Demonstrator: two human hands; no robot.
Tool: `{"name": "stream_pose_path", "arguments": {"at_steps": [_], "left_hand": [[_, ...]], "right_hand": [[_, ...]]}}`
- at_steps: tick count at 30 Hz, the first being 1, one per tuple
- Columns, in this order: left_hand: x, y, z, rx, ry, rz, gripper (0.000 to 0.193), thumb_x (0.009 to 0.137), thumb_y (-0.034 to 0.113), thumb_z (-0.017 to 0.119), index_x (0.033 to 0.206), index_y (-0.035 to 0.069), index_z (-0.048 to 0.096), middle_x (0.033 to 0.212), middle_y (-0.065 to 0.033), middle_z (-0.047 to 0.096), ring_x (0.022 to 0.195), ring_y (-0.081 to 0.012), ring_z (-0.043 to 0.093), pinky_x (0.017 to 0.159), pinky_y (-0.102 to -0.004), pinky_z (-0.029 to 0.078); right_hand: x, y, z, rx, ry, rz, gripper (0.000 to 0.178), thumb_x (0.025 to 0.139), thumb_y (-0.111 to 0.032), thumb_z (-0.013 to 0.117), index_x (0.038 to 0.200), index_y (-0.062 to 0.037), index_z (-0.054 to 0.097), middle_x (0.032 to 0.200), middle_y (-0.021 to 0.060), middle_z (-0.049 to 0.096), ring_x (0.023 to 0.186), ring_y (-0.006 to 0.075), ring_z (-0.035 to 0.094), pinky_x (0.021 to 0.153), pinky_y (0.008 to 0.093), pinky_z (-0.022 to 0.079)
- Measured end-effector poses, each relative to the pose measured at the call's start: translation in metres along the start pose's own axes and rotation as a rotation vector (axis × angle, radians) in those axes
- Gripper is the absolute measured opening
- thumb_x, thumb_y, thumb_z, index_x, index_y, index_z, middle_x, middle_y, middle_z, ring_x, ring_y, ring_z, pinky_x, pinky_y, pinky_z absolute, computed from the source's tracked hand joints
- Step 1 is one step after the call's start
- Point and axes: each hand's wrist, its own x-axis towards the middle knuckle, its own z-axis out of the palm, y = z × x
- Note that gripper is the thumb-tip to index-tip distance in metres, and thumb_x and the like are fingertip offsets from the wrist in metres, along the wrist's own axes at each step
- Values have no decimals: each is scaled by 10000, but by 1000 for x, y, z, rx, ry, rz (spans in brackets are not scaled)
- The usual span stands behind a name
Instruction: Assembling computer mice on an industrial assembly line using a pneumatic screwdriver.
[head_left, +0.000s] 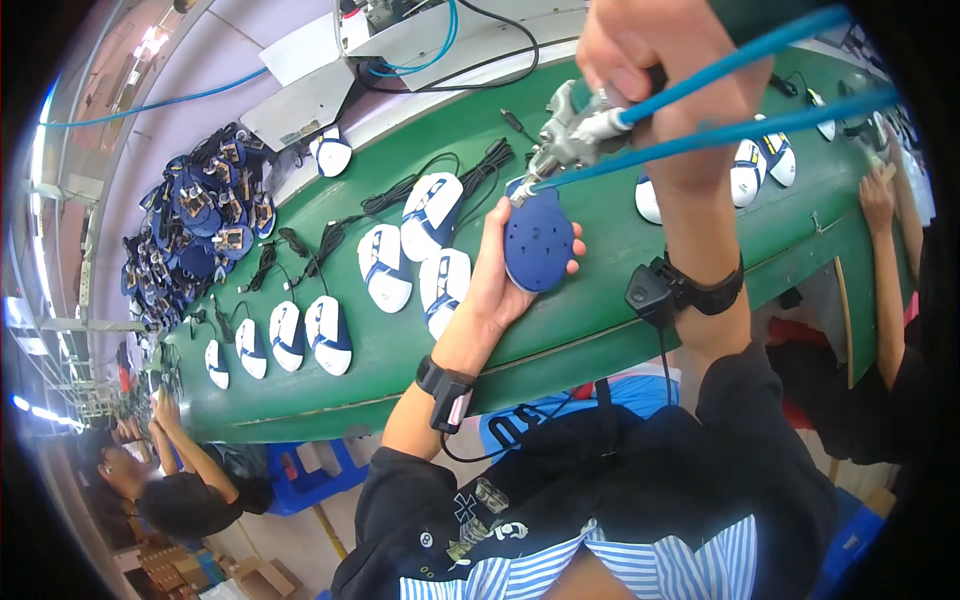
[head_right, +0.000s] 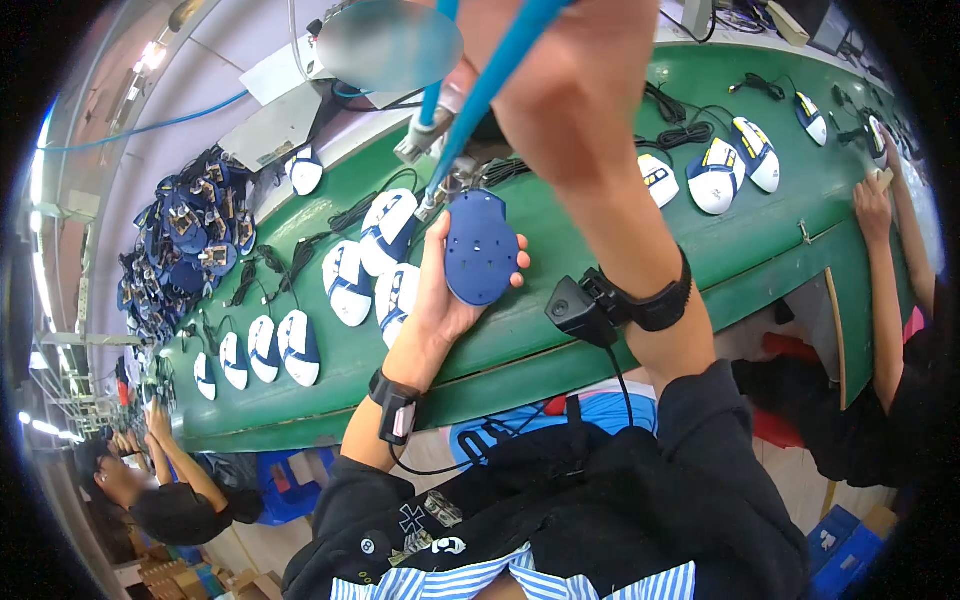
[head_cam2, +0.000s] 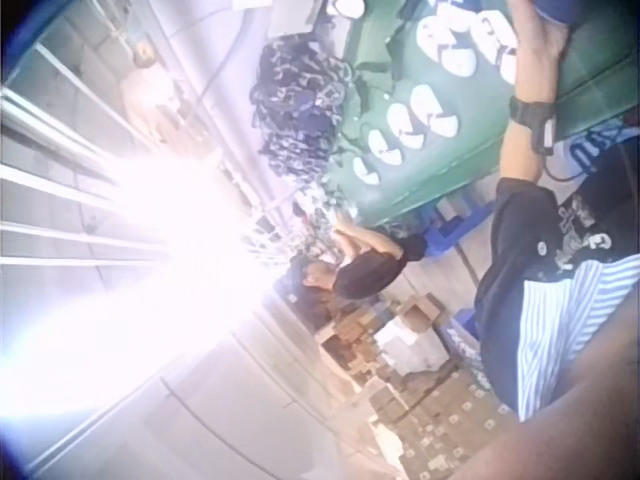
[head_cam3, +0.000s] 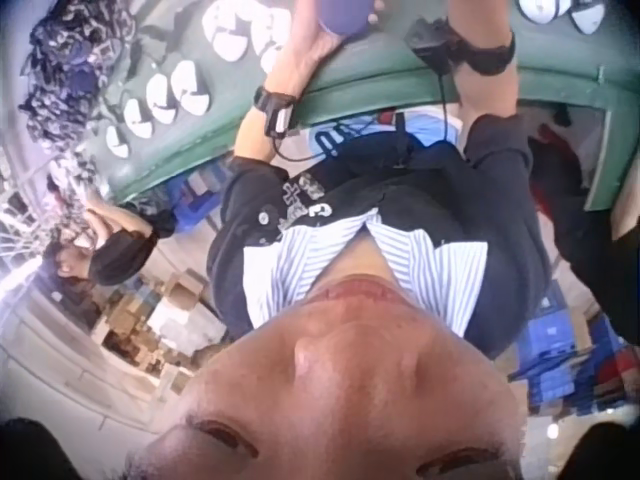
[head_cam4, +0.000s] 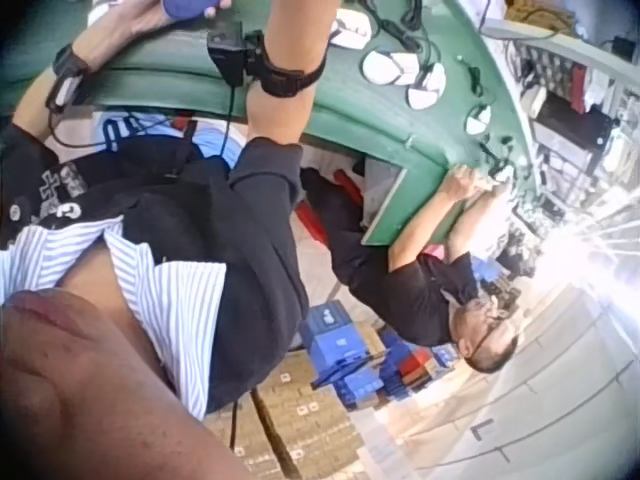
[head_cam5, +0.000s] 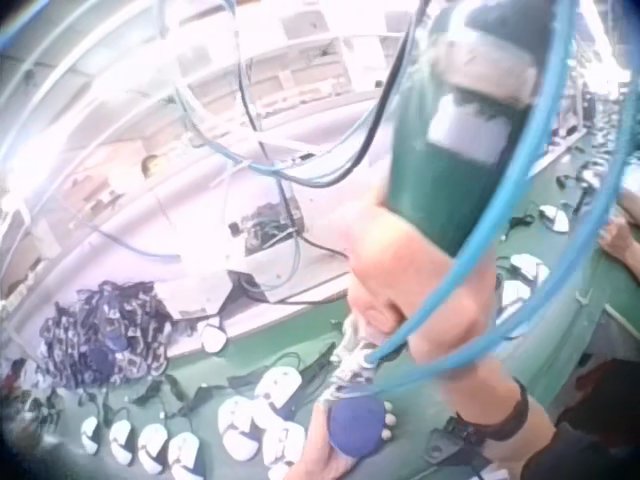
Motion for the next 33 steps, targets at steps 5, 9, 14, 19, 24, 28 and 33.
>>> {"name": "stream_pose_path", "arguments": {"at_steps": [5, 9, 14, 19, 24, 28, 33], "left_hand": [[3, 5, -3, -67, 23, 7, 604, 1033, 558, 321, 1304, 46, 493, 1122, -242, 614, 944, -337, 642, 746, -416, 576], [0, 5, -9, -59, 14, 31, 606, 1030, 557, 333, 1298, 38, 494, 1124, -247, 612, 949, -339, 642, 733, -412, 570], [-1, 5, -7, -18, 56, 46, 607, 1029, 552, 334, 1294, 29, 492, 1114, -248, 618, 946, -337, 647, 727, -409, 571], [2, 2, -9, 1, 58, 40, 613, 1028, 554, 331, 1297, 27, 488, 1101, -246, 625, 933, -330, 652, 725, -410, 571], [7, -1, -11, 33, 52, 44, 636, 1013, 599, 370, 1239, 24, 522, 1062, -221, 657, 920, -302, 684, 746, -399, 595], [8, -2, -10, 48, 89, 36, 613, 1029, 553, 322, 1293, 26, 490, 1092, -247, 628, 918, -331, 660, 720, -413, 576], [10, -3, -11, 32, 64, 21, 621, 1028, 557, 323, 1286, 19, 498, 1089, -244, 631, 922, -327, 662, 724, -414, 579]], "right_hand": [[-5, -13, 13, 42, 11, 36, 102, 894, -105, 643, 883, -31, 574, 522, -4, 475, 372, 69, 386, 365, 226, 333], [2, 26, -2, -44, -76, -241, 138, 893, -95, 671, 802, -30, 591, 528, -3, 500, 394, 74, 448, 371, 228, 351], [5, 13, 3, -104, 42, -144, 156, 901, -89, 701, 784, -33, 614, 517, -17, 494, 392, 70, 446, 371, 232, 353], [4, 9, -4, -106, -42, -220, 152, 907, -100, 722, 791, -55, 635, 513, -32, 483, 393, 61, 437, 370, 229, 345], [12, 25, -18, -14, -8, -378, 205, 906, -117, 720, 733, -86, 615, 501, -27, 469, 365, 70, 408, 366, 228, 329], [12, 24, -20, -190, -21, -353, 185, 905, -117, 704, 746, -68, 624, 504, -14, 478, 367, 81, 416, 374, 237, 348], [9, 45, -16, 40, -45, -308, 139, 904, -99, 697, 785, -37, 658, 527, -7, 514, 398, 81, 454, 383, 241, 366]]}}
